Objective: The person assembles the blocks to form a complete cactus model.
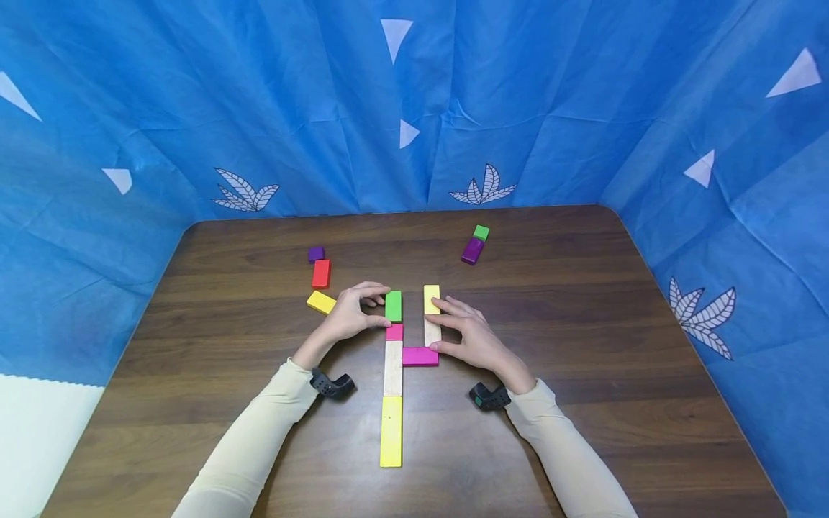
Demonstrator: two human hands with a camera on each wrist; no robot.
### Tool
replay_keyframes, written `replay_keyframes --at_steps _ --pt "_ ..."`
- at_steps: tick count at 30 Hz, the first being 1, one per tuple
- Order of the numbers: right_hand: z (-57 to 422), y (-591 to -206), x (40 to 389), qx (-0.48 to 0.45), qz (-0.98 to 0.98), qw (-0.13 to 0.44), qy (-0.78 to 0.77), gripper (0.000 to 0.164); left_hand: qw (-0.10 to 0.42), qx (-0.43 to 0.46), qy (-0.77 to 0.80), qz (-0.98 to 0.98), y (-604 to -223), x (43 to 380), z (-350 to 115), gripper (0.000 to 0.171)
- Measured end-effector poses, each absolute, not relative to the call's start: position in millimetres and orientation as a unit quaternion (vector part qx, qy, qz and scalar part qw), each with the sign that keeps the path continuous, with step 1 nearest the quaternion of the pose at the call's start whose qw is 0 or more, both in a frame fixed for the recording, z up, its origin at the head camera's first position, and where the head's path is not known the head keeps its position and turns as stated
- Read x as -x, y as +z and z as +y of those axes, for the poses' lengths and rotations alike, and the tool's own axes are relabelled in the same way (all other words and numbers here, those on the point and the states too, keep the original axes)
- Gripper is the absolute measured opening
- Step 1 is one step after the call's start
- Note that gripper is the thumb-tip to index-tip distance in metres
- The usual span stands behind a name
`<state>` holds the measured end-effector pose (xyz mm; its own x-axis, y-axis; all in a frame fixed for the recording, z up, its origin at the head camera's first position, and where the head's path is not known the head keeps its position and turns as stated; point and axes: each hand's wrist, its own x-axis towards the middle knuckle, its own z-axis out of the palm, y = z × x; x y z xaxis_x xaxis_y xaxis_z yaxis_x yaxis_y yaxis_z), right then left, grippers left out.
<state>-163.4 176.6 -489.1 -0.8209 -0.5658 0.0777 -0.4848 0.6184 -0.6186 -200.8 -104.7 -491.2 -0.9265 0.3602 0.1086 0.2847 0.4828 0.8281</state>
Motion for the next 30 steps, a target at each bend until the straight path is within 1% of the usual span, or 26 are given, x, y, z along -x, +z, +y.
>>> replay_keyframes --at_steps 9,21,30 --pt "176.4 -489.1 162.9 0.289 0.899 0.064 -0.322 0.054 0.064 -0.199 0.467 0.859 -490.3 203.9 -104.8 0.062" --pt "176.5 -489.6 163.1 0.292 0.898 0.063 -0.322 0.054 0.073 -0.194 0.473 0.857 -489.8 201.3 -106.1 0.062" --pt "176.3 -490.2 163.5 0.293 0.898 0.061 -0.323 0.054 0.066 -0.203 0.466 0.859 -491.7 201.3 -106.9 0.062"
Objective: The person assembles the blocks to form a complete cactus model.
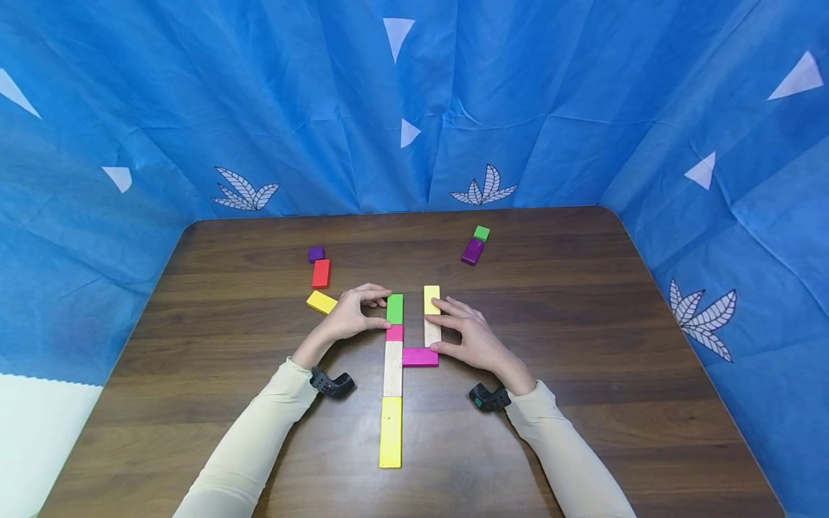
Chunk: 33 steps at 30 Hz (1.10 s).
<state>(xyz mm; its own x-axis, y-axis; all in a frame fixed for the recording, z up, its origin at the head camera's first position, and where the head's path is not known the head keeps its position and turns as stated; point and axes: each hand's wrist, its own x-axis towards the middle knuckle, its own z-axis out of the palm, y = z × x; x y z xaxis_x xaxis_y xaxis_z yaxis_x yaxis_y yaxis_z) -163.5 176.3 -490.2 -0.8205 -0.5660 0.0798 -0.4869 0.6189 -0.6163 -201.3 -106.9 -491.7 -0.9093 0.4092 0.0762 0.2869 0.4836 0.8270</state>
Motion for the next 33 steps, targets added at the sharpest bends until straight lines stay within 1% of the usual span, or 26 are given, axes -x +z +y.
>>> replay_keyframes --at_steps 8,11,13,18,21,24,28,33 --pt "176.3 -490.2 162.7 0.291 0.897 0.061 -0.327 0.054 0.06 -0.214 0.456 0.862 -493.0 200.4 -106.8 0.063" --pt "176.6 -490.6 162.5 0.292 0.896 0.061 -0.329 0.055 0.049 -0.211 0.455 0.864 -492.7 197.3 -107.0 0.066" --pt "176.7 -490.8 162.6 0.294 0.896 0.06 -0.329 0.055 0.032 -0.209 0.463 0.861 -491.2 193.2 -107.5 0.066" --pt "176.8 -490.9 163.0 0.297 0.894 0.055 -0.33 0.054 -0.035 -0.22 0.478 0.85 -486.9 177.1 -107.9 0.062" --pt "176.9 -491.4 163.2 0.297 0.895 0.055 -0.329 0.053 -0.06 -0.235 0.467 0.85 -486.2 163.6 -106.1 0.06" --pt "177.1 -492.2 163.6 0.298 0.895 0.053 -0.328 0.054 -0.058 -0.251 0.452 0.854 -488.4 149.2 -104.1 0.06" --pt "177.1 -492.9 163.8 0.299 0.895 0.05 -0.328 0.054 -0.037 -0.265 0.424 0.865 -494.0 132.8 -102.7 0.06" --pt "177.0 -493.6 163.5 0.296 0.896 0.051 -0.327 0.054 -0.021 -0.273 0.399 0.875 -501.3 123.1 -102.0 0.061"
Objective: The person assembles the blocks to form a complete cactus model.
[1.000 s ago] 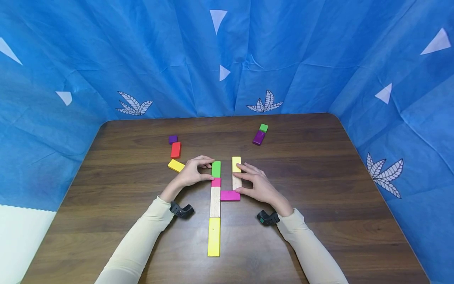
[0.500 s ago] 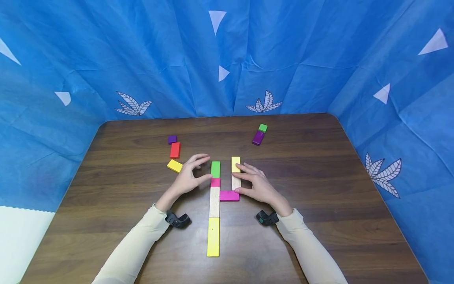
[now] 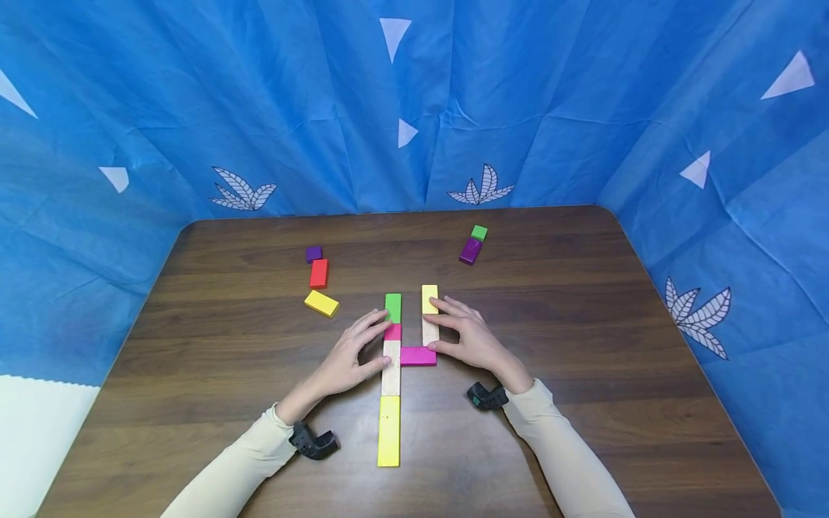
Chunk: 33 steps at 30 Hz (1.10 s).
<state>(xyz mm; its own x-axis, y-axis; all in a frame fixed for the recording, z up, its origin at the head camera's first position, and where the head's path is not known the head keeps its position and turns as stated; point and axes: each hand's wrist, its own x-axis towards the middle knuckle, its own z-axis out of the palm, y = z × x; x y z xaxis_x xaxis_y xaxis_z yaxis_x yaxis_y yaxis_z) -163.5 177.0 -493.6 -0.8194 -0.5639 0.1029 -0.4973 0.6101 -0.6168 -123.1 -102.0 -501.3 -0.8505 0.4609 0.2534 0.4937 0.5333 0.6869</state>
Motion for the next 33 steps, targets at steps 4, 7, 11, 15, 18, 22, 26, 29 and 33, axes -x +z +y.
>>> replay_keyframes --at_steps 4,7,11,15,18,22,26,29,33 --pt "176.8 -494.0 163.2 0.298 0.896 0.051 -0.325 0.053 0.031 0.29 -0.375 -0.88 -506.4 122.2 -102.0 0.063" --pt "177.3 -493.9 162.2 0.298 0.896 0.053 -0.324 0.054 0.042 0.305 -0.352 -0.884 -509.2 121.8 -101.6 0.063" --pt "177.6 -492.9 161.6 0.296 0.897 0.054 -0.324 0.054 0.039 0.31 -0.325 -0.892 -511.4 121.8 -100.6 0.064" --pt "177.7 -491.7 161.6 0.297 0.896 0.052 -0.325 0.053 0.04 0.314 -0.309 -0.897 -511.9 122.0 -100.0 0.064" --pt "177.8 -491.3 161.4 0.297 0.896 0.052 -0.325 0.053 0.049 0.32 -0.301 -0.897 -511.8 121.8 -99.9 0.064" --pt "177.6 -491.3 161.1 0.295 0.898 0.054 -0.323 0.054 0.066 0.331 -0.287 -0.897 -511.8 120.9 -100.7 0.063" --pt "177.1 -491.6 161.0 0.294 0.899 0.053 -0.32 0.054 0.066 0.331 -0.276 -0.9 -512.0 120.1 -101.4 0.064" --pt "176.5 -491.6 161.3 0.295 0.899 0.051 -0.319 0.054 0.06 0.325 -0.272 -0.904 -512.6 120.0 -101.6 0.064" --pt "175.5 -490.9 161.3 0.294 0.899 0.05 -0.321 0.055 0.058 0.322 -0.27 -0.906 -512.8 119.9 -101.7 0.064"
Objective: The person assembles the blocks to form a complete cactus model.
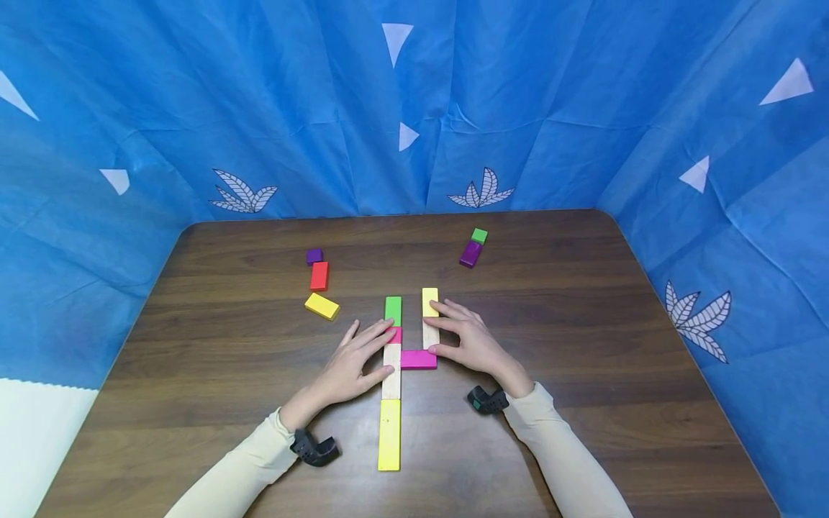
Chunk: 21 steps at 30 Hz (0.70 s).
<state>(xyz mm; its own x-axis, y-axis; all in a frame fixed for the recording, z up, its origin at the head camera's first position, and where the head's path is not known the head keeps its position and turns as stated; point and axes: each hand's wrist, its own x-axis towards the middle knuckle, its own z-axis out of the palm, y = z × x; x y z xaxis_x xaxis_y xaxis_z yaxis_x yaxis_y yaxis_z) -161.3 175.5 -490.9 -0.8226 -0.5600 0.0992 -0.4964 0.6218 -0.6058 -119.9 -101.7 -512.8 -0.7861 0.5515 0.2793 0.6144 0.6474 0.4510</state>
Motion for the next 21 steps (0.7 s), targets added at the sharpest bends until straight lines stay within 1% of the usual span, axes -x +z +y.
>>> replay_keyframes --at_steps 7,11,14,17,21 --pt "176.4 -486.4 162.3 0.294 0.889 0.048 -0.347 0.059 0.065 0.324 -0.271 -0.904 -512.5 118.2 -103.3 0.063" --pt "185.7 -480.3 170.6 0.277 0.889 0.023 -0.365 0.059 0.065 0.329 -0.27 -0.902 -512.6 118.6 -102.8 0.063" --pt "196.0 -473.8 185.2 0.247 0.898 -0.01 -0.365 0.057 0.064 0.331 -0.271 -0.902 -512.3 118.9 -102.7 0.062" --pt "205.7 -465.0 206.7 0.209 0.909 -0.044 -0.358 0.057 0.063 0.328 -0.273 -0.902 -512.1 119.2 -103.0 0.062" --pt "215.4 -455.7 239.6 0.148 0.922 -0.057 -0.352 0.062 0.064 0.321 -0.275 -0.904 -512.6 119.6 -103.4 0.063"
